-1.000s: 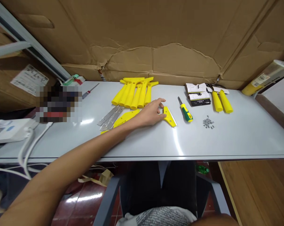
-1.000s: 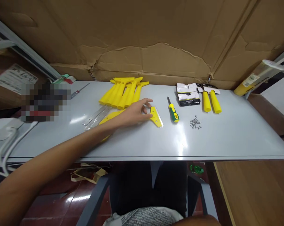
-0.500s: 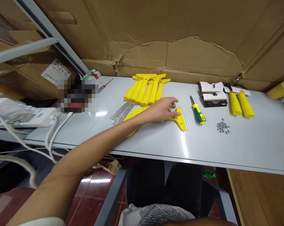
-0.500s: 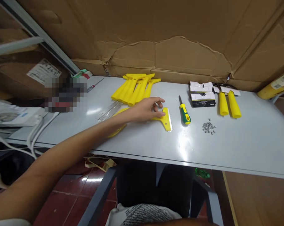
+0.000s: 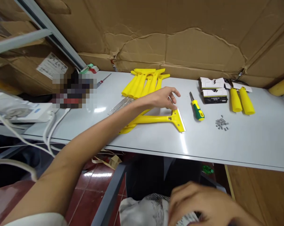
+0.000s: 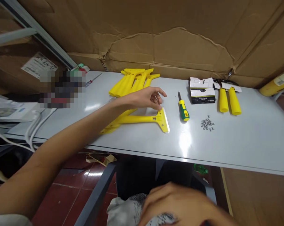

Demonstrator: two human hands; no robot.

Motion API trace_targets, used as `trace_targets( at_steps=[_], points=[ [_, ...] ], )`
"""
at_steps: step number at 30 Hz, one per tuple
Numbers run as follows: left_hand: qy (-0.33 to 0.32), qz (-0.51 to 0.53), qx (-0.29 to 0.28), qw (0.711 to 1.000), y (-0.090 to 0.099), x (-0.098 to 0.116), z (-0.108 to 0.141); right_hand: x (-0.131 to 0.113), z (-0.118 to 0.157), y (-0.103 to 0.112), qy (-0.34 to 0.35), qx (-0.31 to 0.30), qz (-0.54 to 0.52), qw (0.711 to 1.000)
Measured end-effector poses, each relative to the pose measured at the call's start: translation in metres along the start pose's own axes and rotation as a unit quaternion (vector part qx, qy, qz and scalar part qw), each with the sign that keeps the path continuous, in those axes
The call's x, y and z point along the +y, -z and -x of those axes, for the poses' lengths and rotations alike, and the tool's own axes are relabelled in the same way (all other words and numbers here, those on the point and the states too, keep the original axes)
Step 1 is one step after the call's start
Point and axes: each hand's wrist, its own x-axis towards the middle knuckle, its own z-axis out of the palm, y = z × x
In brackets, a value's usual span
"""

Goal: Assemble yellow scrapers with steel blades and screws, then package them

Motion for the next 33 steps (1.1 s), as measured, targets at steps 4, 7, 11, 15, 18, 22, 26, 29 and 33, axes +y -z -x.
trace_targets(
  at_steps=[4, 7, 11, 15, 18, 22, 26, 29, 33],
  points=[
    [0.007, -0.133, 0.002, 0.991, -0.002, 0.0, 0.009, -0.05, 0.054, 0.095, -0.275, 0.437, 0.274, 0.811],
    [0.014, -0.155, -0.013, 0.988, -0.008, -0.003, 0.009, -0.051, 0.069, 0.157, -0.472, 0.483, 0.397, 0.621],
    [0.028, -0.046, -0.012, 0.998, -0.009, -0.004, 0.009, -0.021, 0.066, 0.204, -0.511, 0.384, 0.426, 0.64],
    [0.016, 0.083, 0.024, 0.996, -0.005, -0.001, 0.015, -0.001, 0.064, 0.219, -0.496, 0.332, 0.408, 0.691],
    [0.009, 0.147, 0.033, 0.988, -0.005, 0.0, 0.018, -0.001, 0.061, 0.221, -0.494, 0.323, 0.416, 0.692],
    [0.023, 0.224, 0.057, 0.973, -0.013, -0.003, 0.017, -0.023, 0.042, 0.223, -0.492, 0.311, 0.453, 0.676],
    [0.059, 0.293, 0.116, 0.947, -0.022, -0.007, 0.014, -0.046, 0.003, 0.23, -0.438, 0.339, 0.48, 0.681],
    [0.053, 0.305, 0.138, 0.941, -0.024, -0.004, 0.018, -0.044, -0.028, 0.236, -0.32, 0.361, 0.437, 0.759],
    [-0.002, 0.248, 0.143, 0.958, -0.027, 0.007, 0.03, -0.014, -0.053, 0.232, -0.178, 0.384, 0.321, 0.847]
  ],
)
